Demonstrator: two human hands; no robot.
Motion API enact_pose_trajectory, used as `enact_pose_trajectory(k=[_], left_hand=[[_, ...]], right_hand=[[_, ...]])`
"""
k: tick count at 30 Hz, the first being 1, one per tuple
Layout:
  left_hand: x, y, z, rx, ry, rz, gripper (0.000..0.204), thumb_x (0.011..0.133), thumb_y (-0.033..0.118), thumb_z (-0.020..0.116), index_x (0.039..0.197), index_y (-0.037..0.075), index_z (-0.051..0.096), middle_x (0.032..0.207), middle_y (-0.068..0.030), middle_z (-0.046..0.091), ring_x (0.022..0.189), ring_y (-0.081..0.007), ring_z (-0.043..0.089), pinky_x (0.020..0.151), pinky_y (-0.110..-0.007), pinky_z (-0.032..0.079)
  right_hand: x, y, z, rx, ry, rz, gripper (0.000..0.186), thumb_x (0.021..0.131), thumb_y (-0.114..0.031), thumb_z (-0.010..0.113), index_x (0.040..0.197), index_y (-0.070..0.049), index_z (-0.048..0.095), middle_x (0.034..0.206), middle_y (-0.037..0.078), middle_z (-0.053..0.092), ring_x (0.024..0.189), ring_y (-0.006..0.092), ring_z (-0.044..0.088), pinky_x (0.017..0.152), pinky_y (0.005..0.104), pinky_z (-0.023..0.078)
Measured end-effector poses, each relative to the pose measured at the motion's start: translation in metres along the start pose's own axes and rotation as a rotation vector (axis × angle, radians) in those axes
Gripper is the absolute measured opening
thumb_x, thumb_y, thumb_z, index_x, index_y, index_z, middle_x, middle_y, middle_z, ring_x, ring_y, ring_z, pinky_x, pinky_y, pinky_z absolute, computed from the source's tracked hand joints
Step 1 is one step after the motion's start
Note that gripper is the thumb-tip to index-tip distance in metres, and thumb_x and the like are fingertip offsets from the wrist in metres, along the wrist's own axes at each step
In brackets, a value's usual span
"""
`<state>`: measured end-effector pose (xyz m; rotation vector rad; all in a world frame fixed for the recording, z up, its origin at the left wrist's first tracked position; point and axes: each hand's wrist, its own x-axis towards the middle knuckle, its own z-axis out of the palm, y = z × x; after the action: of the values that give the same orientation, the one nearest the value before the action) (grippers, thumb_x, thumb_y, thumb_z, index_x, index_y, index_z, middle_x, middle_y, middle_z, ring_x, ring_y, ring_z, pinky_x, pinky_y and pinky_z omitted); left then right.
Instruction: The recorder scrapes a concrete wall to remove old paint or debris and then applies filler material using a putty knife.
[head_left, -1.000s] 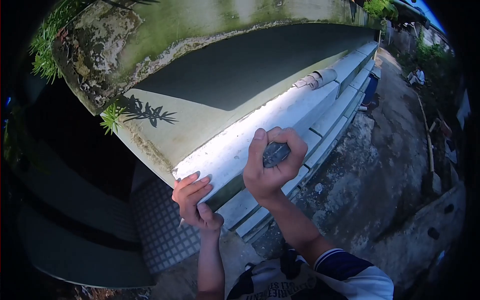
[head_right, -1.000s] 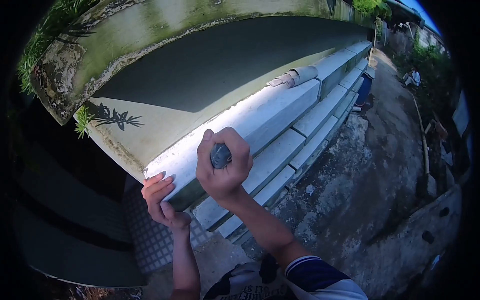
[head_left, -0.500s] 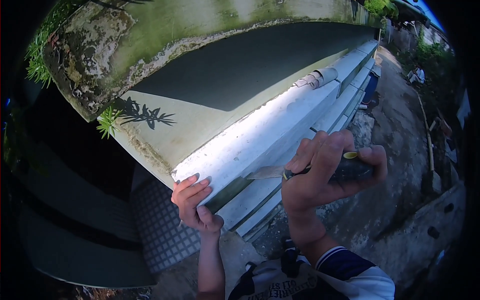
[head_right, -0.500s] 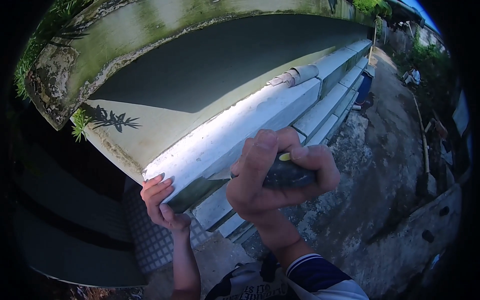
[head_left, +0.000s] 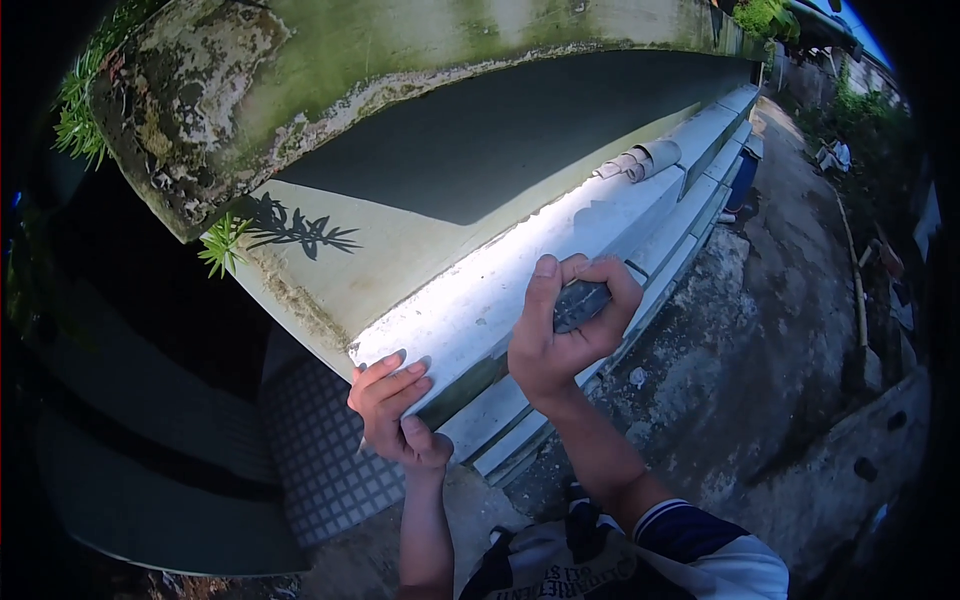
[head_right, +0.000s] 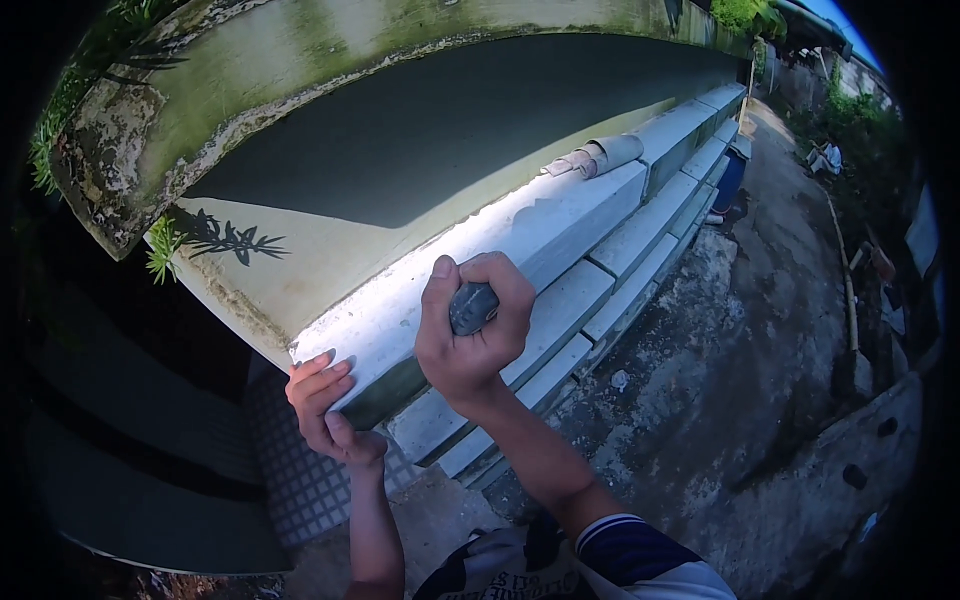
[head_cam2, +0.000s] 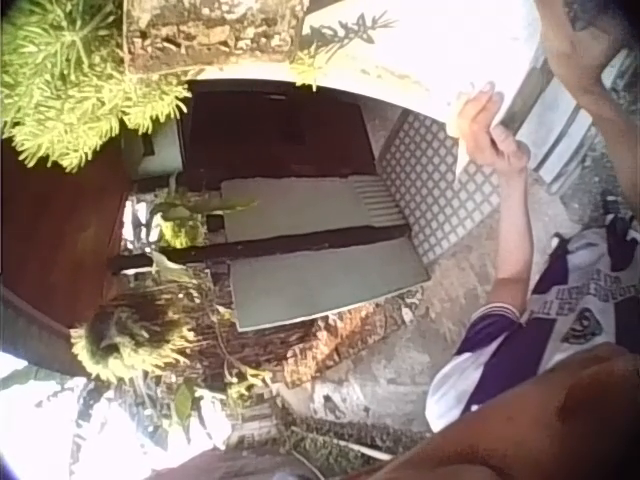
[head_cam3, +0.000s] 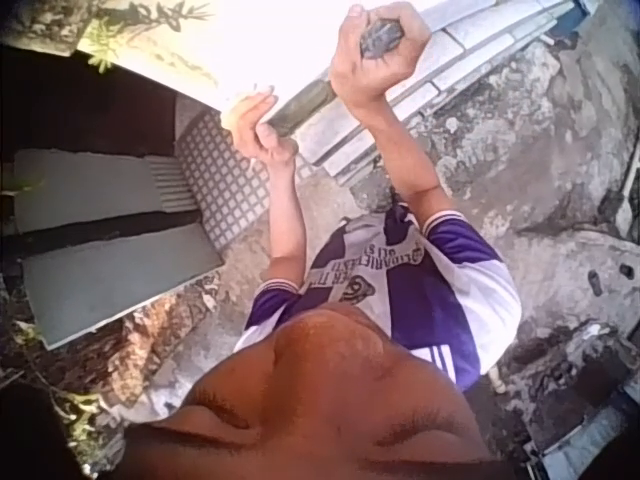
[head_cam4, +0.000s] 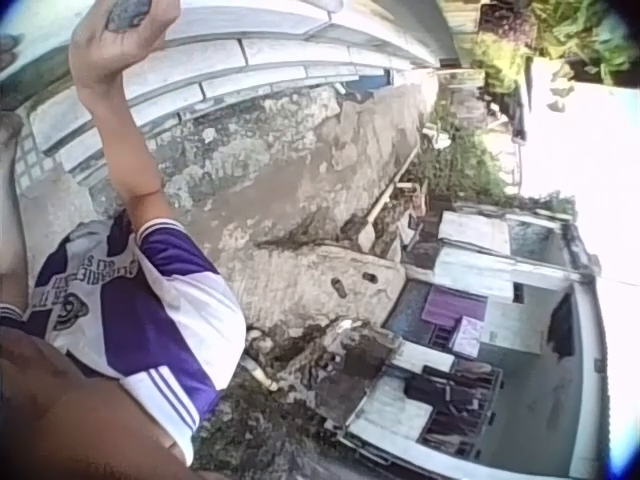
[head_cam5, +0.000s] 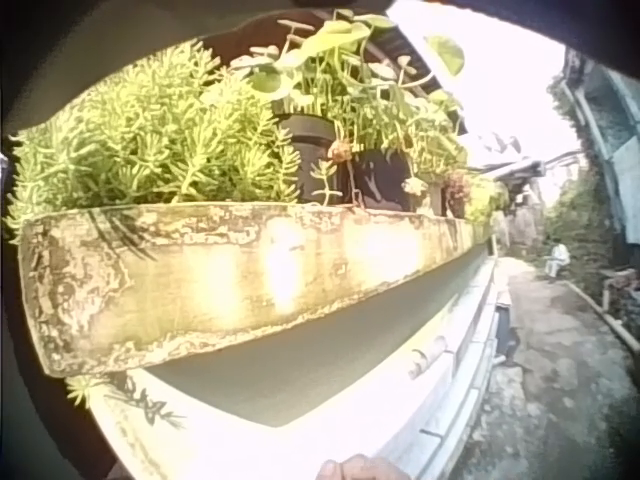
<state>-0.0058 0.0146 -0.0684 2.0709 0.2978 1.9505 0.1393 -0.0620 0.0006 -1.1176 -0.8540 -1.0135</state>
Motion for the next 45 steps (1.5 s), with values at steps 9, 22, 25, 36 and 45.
enact_pose_trajectory(k=[9,22,25,36,45], left_hand=[[0.001,0.001,0.000,0.006,0.003,0.002,0.044,0.099,0.037,0.042,0.088,0.000,0.063,0.096,-0.0137,0.069,0.111,-0.0312,0.058,0.111,-0.053,0.032],[0.003,0.000,0.006,0.002,0.023,0.003,0.044,0.100,0.036,0.041,0.087,0.002,0.065,0.097,-0.0112,0.071,0.111,-0.0293,0.060,0.111,-0.051,0.031],[0.000,-0.003,-0.006,0.020,0.024,0.004,0.044,0.100,0.036,0.042,0.087,0.002,0.065,0.096,-0.0115,0.071,0.111,-0.0293,0.060,0.110,-0.051,0.031],[0.002,0.000,0.001,0.011,0.048,-0.003,0.042,0.099,0.035,0.044,0.086,0.004,0.068,0.096,-0.0086,0.073,0.110,-0.0281,0.061,0.109,-0.050,0.031],[0.004,0.003,0.001,0.011,0.007,-0.005,0.040,0.096,0.032,0.043,0.086,0.000,0.065,0.097,-0.0144,0.070,0.111,-0.0310,0.059,0.112,-0.054,0.030]], right_hand=[[0.009,0.009,0.005,0.111,0.135,0.078,0.032,0.096,-0.004,0.055,0.117,-0.014,0.033,0.076,0.005,0.048,0.045,0.0076,0.041,0.037,0.0206,0.035],[0.011,-0.006,-0.004,0.078,0.125,0.026,0.029,0.092,0.008,0.055,0.108,-0.007,0.036,0.075,0.002,0.045,0.062,0.0072,0.046,0.059,0.0179,0.040],[0.019,-0.026,-0.031,0.306,0.128,0.194,0.032,0.095,0.004,0.053,0.112,-0.010,0.030,0.075,0.003,0.043,0.053,0.0072,0.043,0.052,0.0207,0.040],[0.008,-0.011,-0.037,0.397,0.300,0.359,0.031,0.098,-0.002,0.050,0.112,-0.013,0.025,0.069,0.004,0.043,0.043,0.0083,0.040,0.039,0.0198,0.036],[0.026,-0.012,-0.018,0.325,0.459,0.336,0.029,0.098,-0.002,0.050,0.114,-0.014,0.029,0.078,0.005,0.044,0.043,0.0074,0.037,0.036,0.0173,0.035]])
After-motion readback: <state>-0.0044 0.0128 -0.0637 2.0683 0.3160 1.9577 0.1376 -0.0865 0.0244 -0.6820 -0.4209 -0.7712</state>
